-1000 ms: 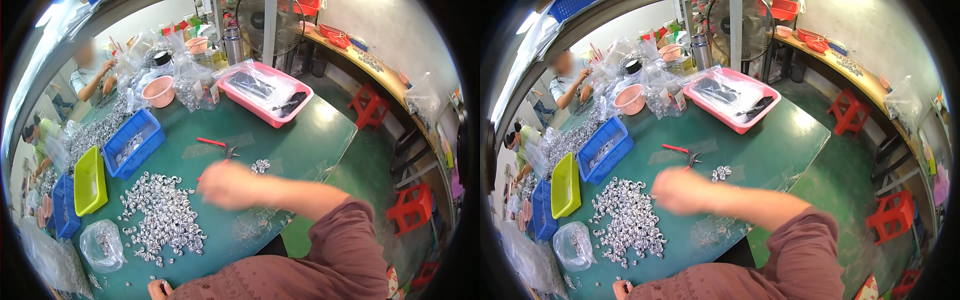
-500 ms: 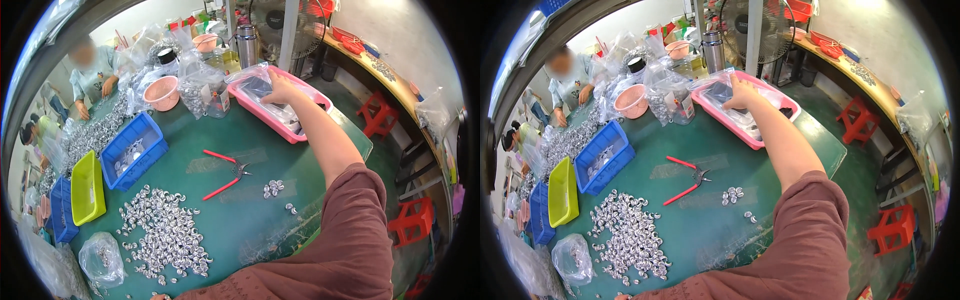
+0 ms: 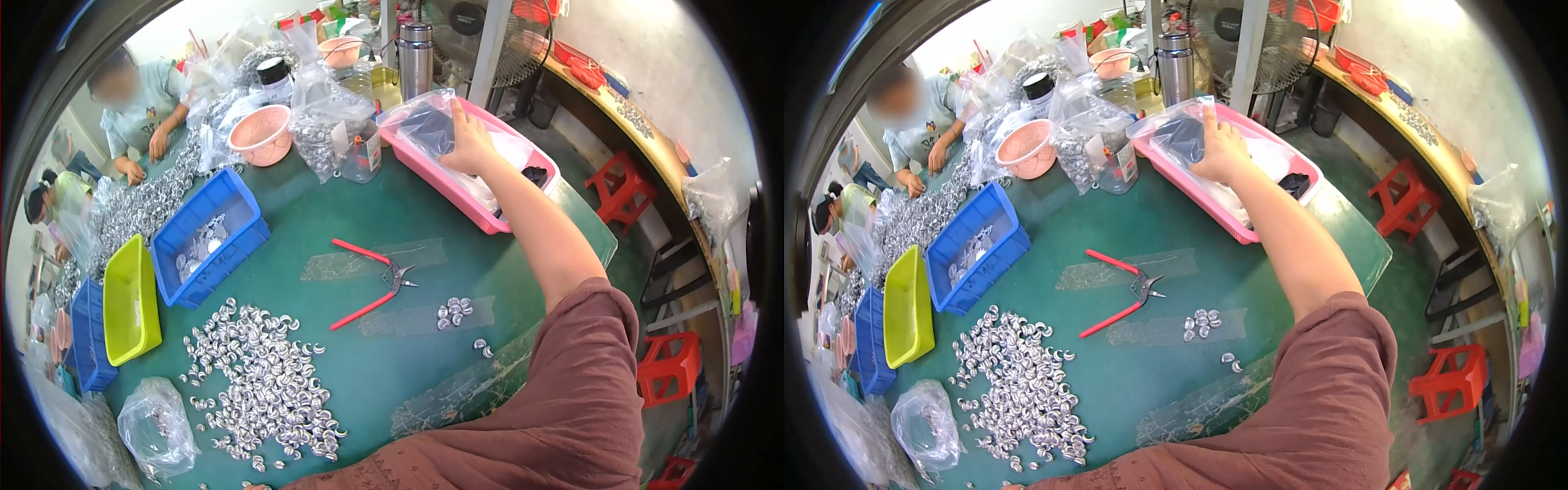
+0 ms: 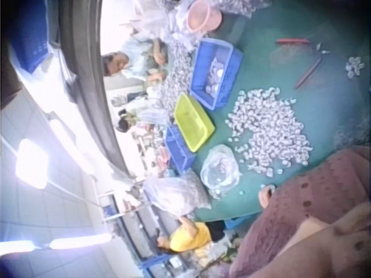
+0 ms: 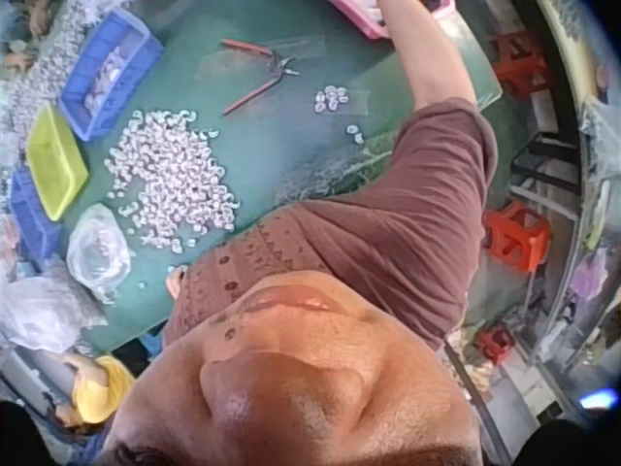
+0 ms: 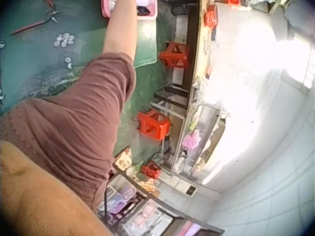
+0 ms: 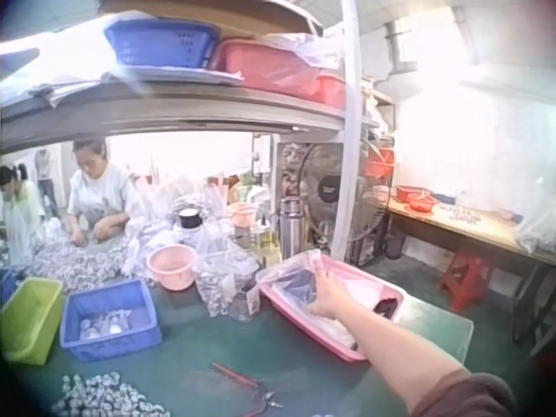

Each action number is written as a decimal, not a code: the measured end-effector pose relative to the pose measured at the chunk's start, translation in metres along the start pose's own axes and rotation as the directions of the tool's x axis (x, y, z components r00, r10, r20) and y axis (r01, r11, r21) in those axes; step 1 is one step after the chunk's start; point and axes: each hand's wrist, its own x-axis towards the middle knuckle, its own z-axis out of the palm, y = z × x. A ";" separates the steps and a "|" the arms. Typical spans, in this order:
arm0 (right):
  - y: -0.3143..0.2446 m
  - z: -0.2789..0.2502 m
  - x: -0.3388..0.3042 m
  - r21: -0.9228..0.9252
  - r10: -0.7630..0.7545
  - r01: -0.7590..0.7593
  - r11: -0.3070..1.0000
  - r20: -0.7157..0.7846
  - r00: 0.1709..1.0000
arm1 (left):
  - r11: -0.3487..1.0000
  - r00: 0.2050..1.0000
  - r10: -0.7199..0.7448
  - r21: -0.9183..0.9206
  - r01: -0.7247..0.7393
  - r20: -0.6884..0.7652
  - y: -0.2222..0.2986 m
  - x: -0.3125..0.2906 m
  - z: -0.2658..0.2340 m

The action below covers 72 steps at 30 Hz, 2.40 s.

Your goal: The person picks up and joins together small silver metal components by hand at a workstation.

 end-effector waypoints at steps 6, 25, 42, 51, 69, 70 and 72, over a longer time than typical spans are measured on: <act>-0.006 -0.009 -0.012 -0.050 -0.083 0.076 0.996 -0.168 0.982 | 0.999 0.999 -0.052 0.012 0.052 -0.011 0.017 0.013 -0.003; -0.012 -0.010 -0.011 -0.121 -0.100 0.073 0.990 -0.228 0.969 | 0.940 0.944 -0.326 -0.084 0.329 0.052 0.033 0.013 -0.004; -0.016 -0.011 -0.004 -0.094 0.062 -0.074 0.993 -0.118 0.991 | 0.974 0.978 -0.208 -0.099 0.205 -0.028 0.035 0.019 -0.007; -0.024 0.008 0.015 -0.065 0.081 -0.079 0.995 0.022 0.997 | 0.989 0.991 -0.132 0.073 0.130 0.014 0.026 -0.004 -0.001; -0.126 -0.064 -0.113 0.237 -0.481 0.552 0.799 -0.297 0.825 | 0.913 0.912 -0.363 -0.270 0.307 -0.190 0.064 0.054 -0.024; -0.141 -0.068 -0.133 0.284 -0.533 0.597 0.750 -0.273 0.800 | 0.903 0.906 -0.370 -0.310 0.298 -0.207 0.063 0.054 -0.024; -0.169 -0.065 -0.173 0.392 -0.639 0.659 0.642 -0.202 0.742 | 0.887 0.892 -0.380 -0.368 0.277 -0.243 0.064 0.056 -0.027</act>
